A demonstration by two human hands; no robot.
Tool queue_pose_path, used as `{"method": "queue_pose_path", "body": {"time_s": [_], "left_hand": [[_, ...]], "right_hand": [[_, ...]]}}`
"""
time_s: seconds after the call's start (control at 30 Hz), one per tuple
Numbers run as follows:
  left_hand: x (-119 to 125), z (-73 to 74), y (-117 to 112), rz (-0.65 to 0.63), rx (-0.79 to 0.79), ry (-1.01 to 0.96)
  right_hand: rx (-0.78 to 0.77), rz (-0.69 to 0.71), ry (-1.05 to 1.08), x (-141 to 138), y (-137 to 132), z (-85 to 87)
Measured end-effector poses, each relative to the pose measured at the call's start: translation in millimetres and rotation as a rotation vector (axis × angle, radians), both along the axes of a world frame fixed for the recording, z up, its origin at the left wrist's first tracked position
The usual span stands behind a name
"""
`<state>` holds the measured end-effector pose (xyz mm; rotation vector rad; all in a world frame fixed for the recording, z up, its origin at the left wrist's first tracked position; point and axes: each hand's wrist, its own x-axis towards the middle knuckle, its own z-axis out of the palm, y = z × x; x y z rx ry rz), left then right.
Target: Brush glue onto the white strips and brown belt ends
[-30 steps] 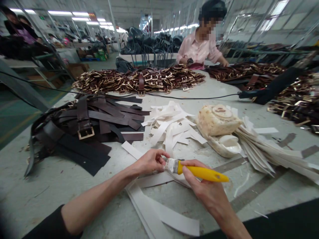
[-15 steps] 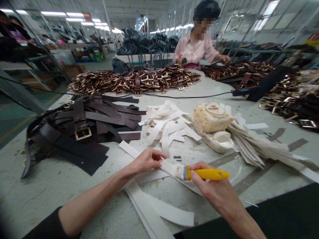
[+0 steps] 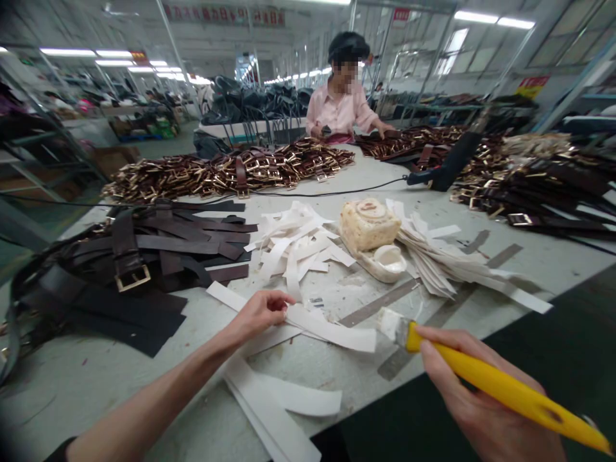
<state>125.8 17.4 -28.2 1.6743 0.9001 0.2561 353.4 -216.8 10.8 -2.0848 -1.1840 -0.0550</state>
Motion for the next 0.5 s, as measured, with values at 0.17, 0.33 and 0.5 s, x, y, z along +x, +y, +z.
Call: {"method": "queue_pose_path", "body": {"time_s": [0.17,0.33,0.5], "left_hand": [[3.5,2.0,-5.5,0.044,0.101,0.054],[4.6,0.8,-9.4,0.044,0.211,0.061],[3.8,7.5,-13.5,0.009,0.251,0.077]], "right_hand": [[0.121,0.258,0.206,-52.1,42.6,16.9],[-0.016,0.287,0.335,-52.5,51.7,-2.6],[0.089,-0.121,0.186,-19.9,12.8,7.6]]}}
